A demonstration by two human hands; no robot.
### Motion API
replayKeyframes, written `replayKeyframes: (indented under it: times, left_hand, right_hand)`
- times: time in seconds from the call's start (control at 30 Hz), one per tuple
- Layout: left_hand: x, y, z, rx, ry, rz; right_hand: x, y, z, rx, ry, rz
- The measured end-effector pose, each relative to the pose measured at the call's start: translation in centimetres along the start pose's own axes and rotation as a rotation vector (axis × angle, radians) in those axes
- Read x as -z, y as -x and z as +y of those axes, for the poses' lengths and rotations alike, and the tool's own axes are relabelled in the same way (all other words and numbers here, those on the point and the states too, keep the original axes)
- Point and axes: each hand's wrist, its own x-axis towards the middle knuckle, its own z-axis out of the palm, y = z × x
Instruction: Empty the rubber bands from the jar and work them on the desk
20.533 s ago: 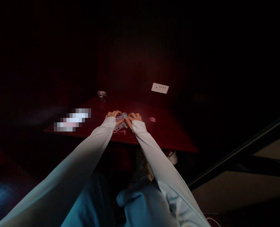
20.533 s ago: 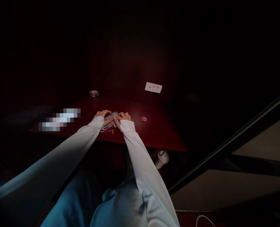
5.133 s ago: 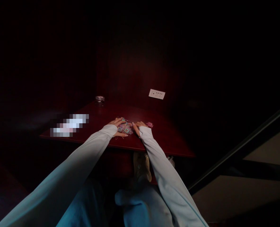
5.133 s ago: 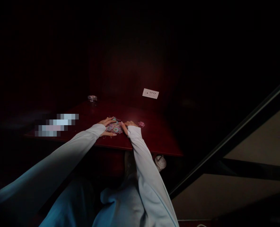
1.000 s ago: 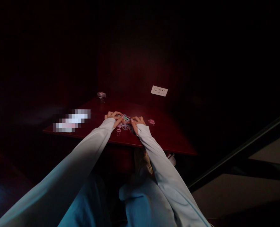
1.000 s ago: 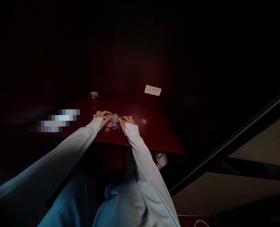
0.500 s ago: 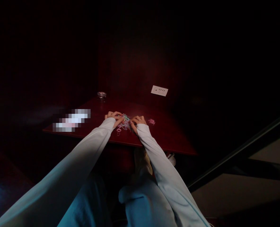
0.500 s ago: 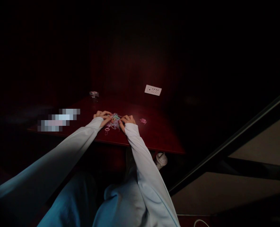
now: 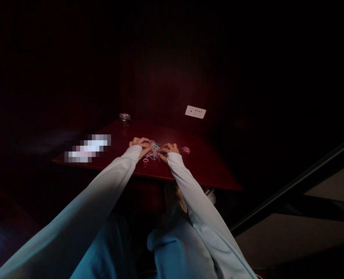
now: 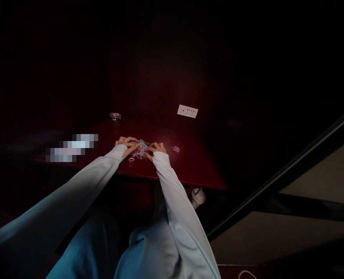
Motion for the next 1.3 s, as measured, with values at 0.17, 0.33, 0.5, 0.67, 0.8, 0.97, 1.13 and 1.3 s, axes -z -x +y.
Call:
replayKeyframes:
  times: [0.17, 0.33, 0.5, 0.67, 0.8, 0.97, 1.13, 1.3]
  left_hand:
    - [0.18, -0.14, -0.15, 0.003, -0.015, -0.005]
    - [0.24, -0.09, -0.18, -0.014, -0.112, -0.092]
    - [0.17, -0.08, -0.14, -0.016, -0.194, -0.121]
    - [0.16, -0.12, -0.25, -0.017, -0.196, -0.110]
    - [0.16, -0.12, -0.30, -0.007, -0.194, -0.111]
    - [0.03, -0.06, -0.43, -0.014, -0.184, -0.092]
    - [0.06, -0.05, -0.48, -0.017, -0.186, -0.095]
    - [0.06, -0.14, -0.48, -0.010, -0.198, -0.107]
  right_hand:
    - [-0.12, -0.26, 0.18, -0.008, -0.018, -0.006]
    - [-0.17, -0.35, 0.40, -0.001, -0.049, -0.004]
    - [-0.27, -0.30, 0.51, 0.002, -0.058, 0.016]
    - [-0.27, -0.28, 0.44, 0.001, -0.053, 0.026]
    - [-0.17, -0.29, 0.35, 0.005, -0.064, 0.031]
    - [0.18, -0.07, 0.10, -0.007, -0.043, 0.046]
    - [0.38, 0.03, -0.26, 0.007, -0.027, 0.057]
    - [0.06, -0.15, -0.18, -0.003, -0.012, 0.033]
